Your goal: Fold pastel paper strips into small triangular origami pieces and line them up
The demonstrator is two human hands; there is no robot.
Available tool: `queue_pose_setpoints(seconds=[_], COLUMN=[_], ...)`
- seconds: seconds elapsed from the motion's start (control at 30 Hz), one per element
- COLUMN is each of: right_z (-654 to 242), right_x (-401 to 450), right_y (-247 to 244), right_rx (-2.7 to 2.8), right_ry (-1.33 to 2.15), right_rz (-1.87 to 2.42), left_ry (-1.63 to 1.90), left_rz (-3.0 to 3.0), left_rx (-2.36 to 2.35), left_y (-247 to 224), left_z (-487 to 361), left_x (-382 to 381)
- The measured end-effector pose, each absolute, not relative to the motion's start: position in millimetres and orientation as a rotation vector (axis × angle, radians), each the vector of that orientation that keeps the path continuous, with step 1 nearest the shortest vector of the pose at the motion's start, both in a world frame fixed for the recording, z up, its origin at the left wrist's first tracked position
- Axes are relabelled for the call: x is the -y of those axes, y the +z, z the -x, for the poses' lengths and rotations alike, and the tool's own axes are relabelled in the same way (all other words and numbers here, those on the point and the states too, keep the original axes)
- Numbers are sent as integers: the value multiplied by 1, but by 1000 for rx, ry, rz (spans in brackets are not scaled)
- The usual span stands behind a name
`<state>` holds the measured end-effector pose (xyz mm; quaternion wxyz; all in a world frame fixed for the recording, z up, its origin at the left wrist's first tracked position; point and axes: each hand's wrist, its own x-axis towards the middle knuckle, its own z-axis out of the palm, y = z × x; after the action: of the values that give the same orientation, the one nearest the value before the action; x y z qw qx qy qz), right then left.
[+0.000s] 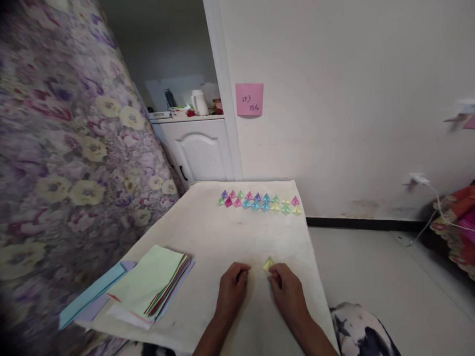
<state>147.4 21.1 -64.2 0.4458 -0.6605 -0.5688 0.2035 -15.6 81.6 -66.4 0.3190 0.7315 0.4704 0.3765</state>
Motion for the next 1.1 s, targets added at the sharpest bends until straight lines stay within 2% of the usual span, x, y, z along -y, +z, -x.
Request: queue_pose_setpoints(seconds=[0.3, 0.63, 1.1], right_z=[-151, -172, -175], right_x=[-25, -33, -38], right_y=[-66, -40, -29], right_rx=[1499, 1985, 2154], right_ry=[422, 363, 316], right_rz=[1693, 1808, 1793], left_ry=[991, 964, 730], left_rz=[-1915, -1942, -2091], left_rx=[-1220, -1169, -1132], left_y=[-68, -65, -60], left_z=[16, 15, -10], left_x=[-82, -79, -78])
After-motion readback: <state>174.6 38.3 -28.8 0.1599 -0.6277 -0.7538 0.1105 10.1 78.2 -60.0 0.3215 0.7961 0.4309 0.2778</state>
